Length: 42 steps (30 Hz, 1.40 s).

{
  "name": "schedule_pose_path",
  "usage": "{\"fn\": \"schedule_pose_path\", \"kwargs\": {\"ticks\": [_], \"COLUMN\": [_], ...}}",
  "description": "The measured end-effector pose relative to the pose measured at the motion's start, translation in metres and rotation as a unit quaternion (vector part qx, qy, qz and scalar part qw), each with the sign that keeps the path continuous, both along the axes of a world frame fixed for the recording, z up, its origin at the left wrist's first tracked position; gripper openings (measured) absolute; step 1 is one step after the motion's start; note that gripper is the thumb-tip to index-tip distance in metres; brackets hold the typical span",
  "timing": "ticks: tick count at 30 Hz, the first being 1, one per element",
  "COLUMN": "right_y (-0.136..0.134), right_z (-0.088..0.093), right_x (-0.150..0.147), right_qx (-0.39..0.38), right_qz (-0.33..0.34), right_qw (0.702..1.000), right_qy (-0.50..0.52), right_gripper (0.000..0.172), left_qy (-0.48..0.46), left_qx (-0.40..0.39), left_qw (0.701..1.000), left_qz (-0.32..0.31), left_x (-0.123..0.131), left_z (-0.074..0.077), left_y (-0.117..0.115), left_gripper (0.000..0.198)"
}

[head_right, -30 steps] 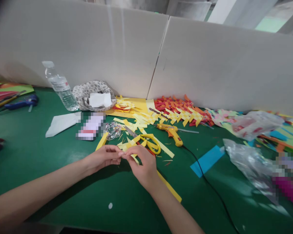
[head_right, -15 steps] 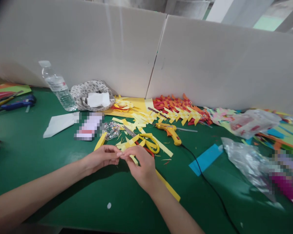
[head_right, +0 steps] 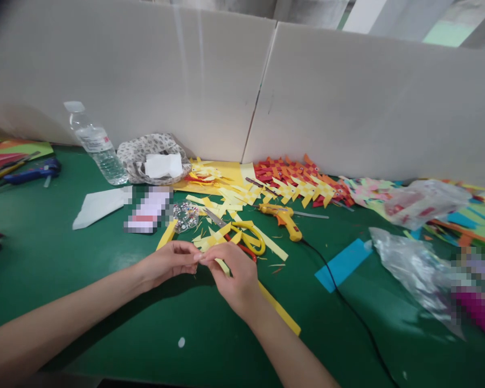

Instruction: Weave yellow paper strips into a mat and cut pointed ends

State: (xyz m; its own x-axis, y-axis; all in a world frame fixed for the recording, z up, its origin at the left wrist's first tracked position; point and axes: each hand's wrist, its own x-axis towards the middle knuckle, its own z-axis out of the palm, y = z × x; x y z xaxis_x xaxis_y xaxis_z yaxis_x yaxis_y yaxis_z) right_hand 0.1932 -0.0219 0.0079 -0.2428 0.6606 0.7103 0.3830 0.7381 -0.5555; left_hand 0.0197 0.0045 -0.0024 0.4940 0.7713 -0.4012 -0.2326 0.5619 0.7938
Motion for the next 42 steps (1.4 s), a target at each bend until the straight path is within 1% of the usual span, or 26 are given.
{"fn": "schedule_pose_path", "kwargs": {"ticks": [3, 6, 9, 13, 16, 21, 26, 31, 35, 38, 42], "right_y": [0.0003, 0.0005, 0.0002, -0.0005, -0.0007, -0.0014, -0.0019, -0.002, -0.0023, -0.0021, -0.0023], "right_z": [-0.0009, -0.0021, -0.0031, -0.0041, -0.0046, -0.0049, -0.0021, 0.0003, 0.0005, 0.0017, 0.0037], "right_x": [-0.0001, 0.0006, 0.0017, 0.0022, 0.0018, 0.0017, 0.0009, 0.0006, 0.001, 0.0007, 0.0004], "right_qx": [-0.019, -0.062, -0.101, -0.135, -0.147, -0.153, -0.133, -0.089, -0.076, -0.065, -0.039], "right_qz": [0.004, 0.006, 0.013, 0.019, 0.015, 0.017, 0.019, 0.016, 0.007, -0.005, 0.0], "right_qw": [1.0, 0.998, 0.994, 0.99, 0.988, 0.987, 0.99, 0.996, 0.997, 0.997, 0.999], "right_qy": [0.009, 0.023, 0.032, 0.039, 0.04, 0.048, 0.044, 0.021, 0.022, 0.03, 0.016], "right_gripper": [0.019, 0.016, 0.013, 0.011, 0.01, 0.012, 0.013, 0.013, 0.014, 0.017, 0.019], "left_qy": [0.007, 0.016, 0.016, 0.017, 0.019, 0.02, 0.018, 0.024, 0.023, 0.018, 0.014], "left_qx": [-0.007, -0.01, -0.007, -0.004, -0.001, 0.0, 0.007, 0.006, 0.002, 0.005, 0.009], "left_qw": [1.0, 1.0, 1.0, 1.0, 1.0, 1.0, 1.0, 1.0, 1.0, 1.0, 1.0], "left_qz": [0.01, 0.016, 0.01, 0.002, 0.002, 0.0, -0.016, -0.011, -0.012, -0.014, -0.018], "left_x": [0.001, 0.0013, 0.0008, 0.0, 0.0001, 0.0002, -0.0012, -0.0005, -0.0006, -0.0011, -0.0014], "left_z": [0.0013, 0.0025, 0.0024, 0.0013, 0.0014, 0.0014, 0.0, 0.0002, 0.0015, 0.0014, -0.0001], "left_y": [-0.0004, -0.0011, -0.0019, -0.0023, -0.0018, -0.0008, -0.0002, 0.0005, 0.0, -0.0006, -0.0007], "left_gripper": [0.03, 0.03, 0.03, 0.027, 0.027, 0.028, 0.026, 0.029, 0.031, 0.029, 0.026]}}
